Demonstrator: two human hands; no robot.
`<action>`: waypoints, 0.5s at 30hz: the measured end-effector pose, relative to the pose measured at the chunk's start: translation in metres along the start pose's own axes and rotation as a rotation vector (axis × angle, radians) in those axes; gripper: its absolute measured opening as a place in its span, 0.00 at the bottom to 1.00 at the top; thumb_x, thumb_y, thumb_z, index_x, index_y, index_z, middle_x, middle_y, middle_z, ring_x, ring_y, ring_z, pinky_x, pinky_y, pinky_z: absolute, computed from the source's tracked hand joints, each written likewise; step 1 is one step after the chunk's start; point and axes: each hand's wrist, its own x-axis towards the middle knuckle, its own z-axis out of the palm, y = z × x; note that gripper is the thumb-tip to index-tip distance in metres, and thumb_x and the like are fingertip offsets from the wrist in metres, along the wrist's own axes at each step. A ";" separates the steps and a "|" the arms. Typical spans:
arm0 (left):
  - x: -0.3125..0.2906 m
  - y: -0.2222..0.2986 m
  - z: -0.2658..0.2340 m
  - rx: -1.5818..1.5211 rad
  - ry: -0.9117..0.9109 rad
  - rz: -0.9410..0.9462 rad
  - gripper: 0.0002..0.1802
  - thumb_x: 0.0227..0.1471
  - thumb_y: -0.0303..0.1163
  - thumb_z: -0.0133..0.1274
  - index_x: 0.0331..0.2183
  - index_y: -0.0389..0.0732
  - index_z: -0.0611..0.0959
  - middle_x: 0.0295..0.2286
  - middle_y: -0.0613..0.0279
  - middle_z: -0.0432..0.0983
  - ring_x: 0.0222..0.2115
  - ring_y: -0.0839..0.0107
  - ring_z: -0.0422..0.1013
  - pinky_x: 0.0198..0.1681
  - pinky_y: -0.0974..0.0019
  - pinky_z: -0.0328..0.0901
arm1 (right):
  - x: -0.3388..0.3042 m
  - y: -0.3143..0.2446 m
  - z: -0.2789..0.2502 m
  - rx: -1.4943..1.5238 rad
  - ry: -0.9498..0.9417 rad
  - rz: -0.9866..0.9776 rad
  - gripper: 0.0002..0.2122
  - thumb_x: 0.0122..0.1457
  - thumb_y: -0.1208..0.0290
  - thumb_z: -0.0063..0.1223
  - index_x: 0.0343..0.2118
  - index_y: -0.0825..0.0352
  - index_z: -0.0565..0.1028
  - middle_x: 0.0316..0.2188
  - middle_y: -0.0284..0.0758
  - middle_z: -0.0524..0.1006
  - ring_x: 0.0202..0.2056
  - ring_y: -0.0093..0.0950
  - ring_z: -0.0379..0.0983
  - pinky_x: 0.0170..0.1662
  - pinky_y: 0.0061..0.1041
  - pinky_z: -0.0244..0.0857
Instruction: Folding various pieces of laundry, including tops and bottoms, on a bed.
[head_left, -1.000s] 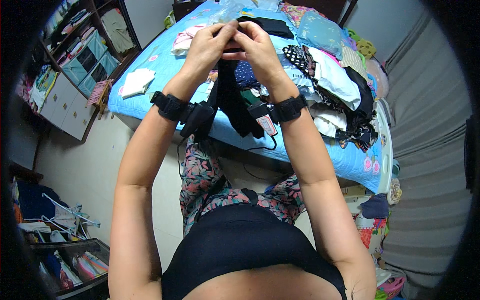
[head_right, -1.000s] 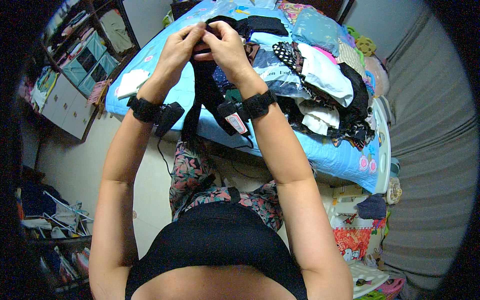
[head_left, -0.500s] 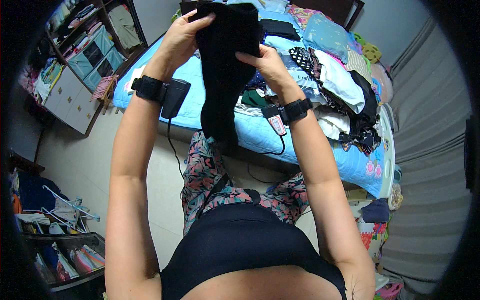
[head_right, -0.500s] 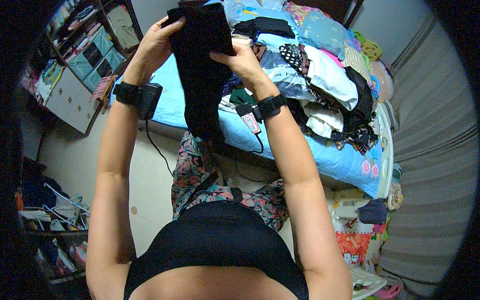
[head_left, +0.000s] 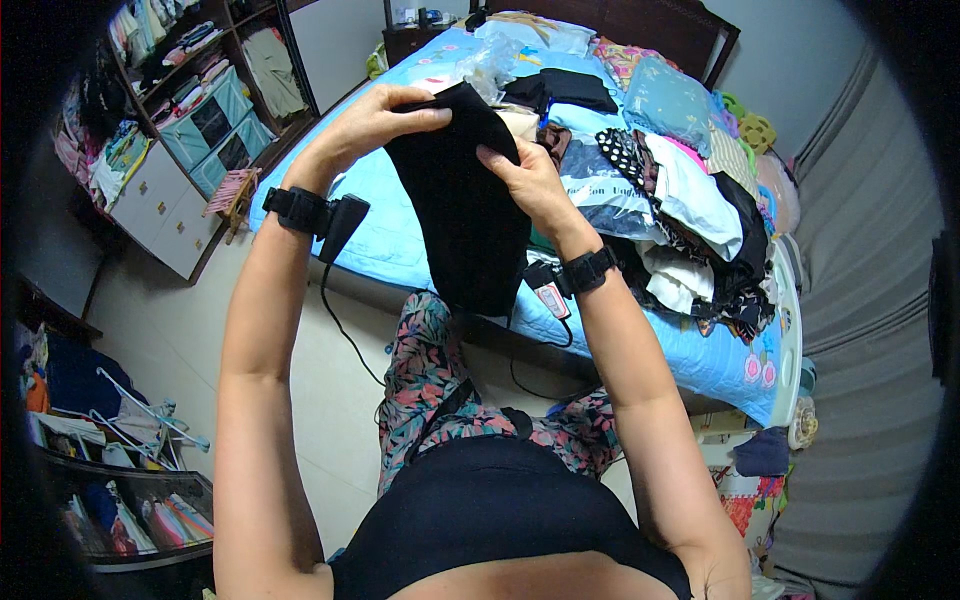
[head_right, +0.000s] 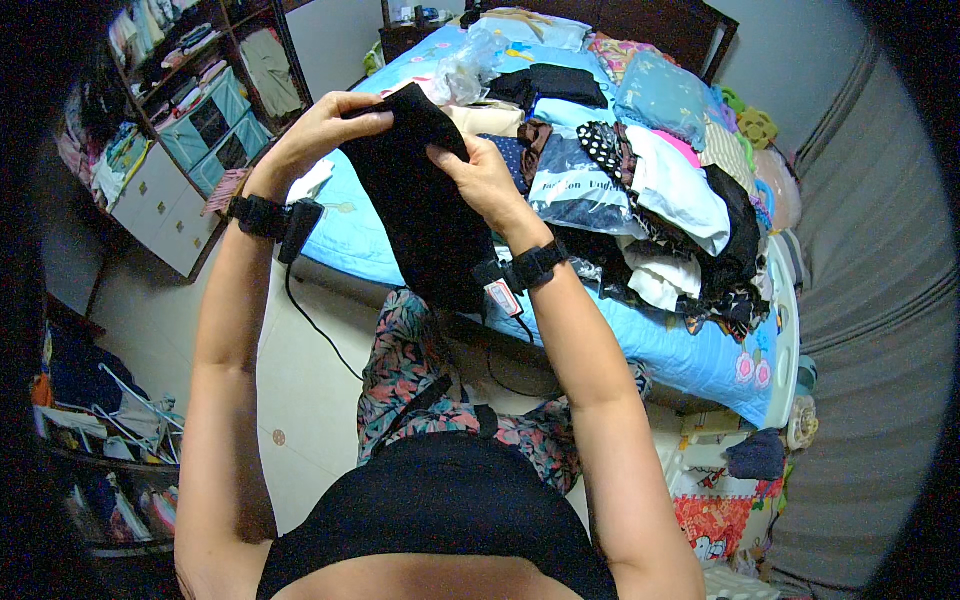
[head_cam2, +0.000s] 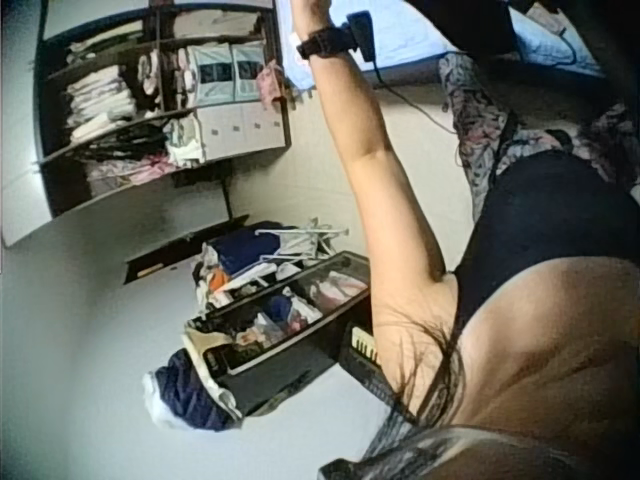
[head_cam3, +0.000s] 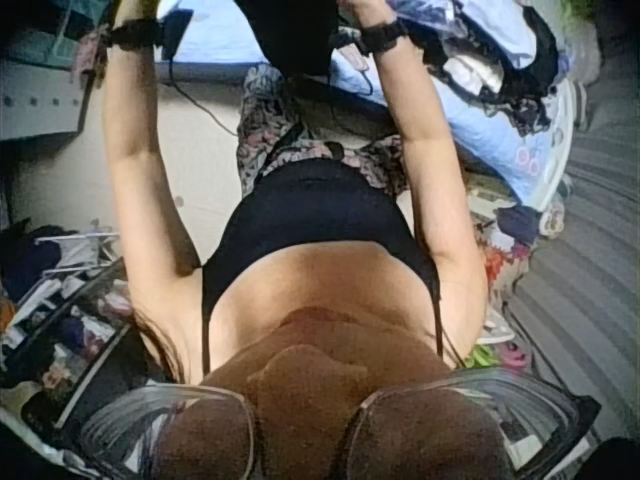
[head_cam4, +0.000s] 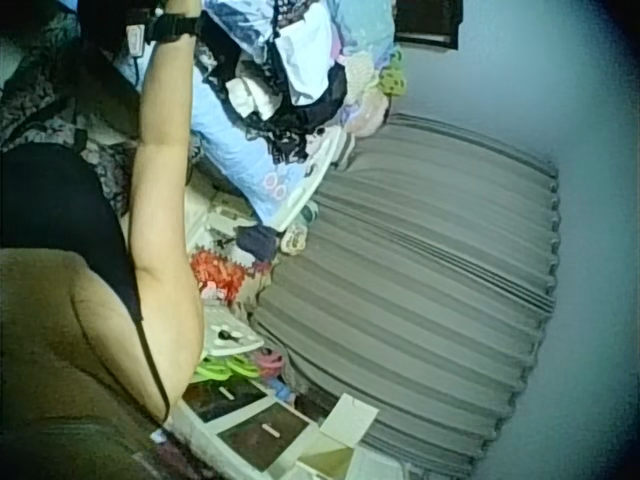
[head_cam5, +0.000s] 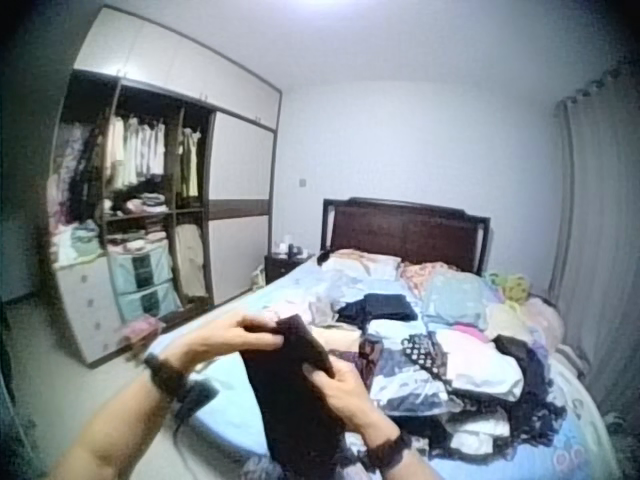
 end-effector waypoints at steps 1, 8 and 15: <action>-0.001 0.001 0.003 -0.051 -0.041 -0.133 0.16 0.55 0.43 0.59 0.36 0.40 0.85 0.31 0.71 0.77 0.35 0.81 0.70 0.43 0.73 0.63 | -0.001 0.000 0.001 0.009 -0.010 -0.025 0.11 0.63 0.68 0.54 0.44 0.67 0.79 0.36 0.24 0.79 0.36 0.14 0.71 0.42 0.17 0.65; 0.020 0.001 0.005 -0.020 -0.065 -0.006 0.13 0.55 0.36 0.59 0.37 0.35 0.85 0.25 0.71 0.78 0.24 0.84 0.72 0.27 0.78 0.67 | 0.002 0.003 -0.004 -0.091 -0.067 0.021 0.12 0.62 0.70 0.55 0.46 0.67 0.77 0.37 0.26 0.79 0.36 0.14 0.72 0.42 0.17 0.65; 0.027 0.005 -0.021 0.210 0.206 0.241 0.17 0.55 0.35 0.59 0.46 0.40 0.82 0.34 0.60 0.81 0.32 0.75 0.75 0.36 0.74 0.71 | -0.007 0.060 -0.043 -0.264 -0.127 -0.002 0.08 0.59 0.74 0.57 0.40 0.70 0.79 0.33 0.25 0.78 0.35 0.15 0.71 0.41 0.17 0.65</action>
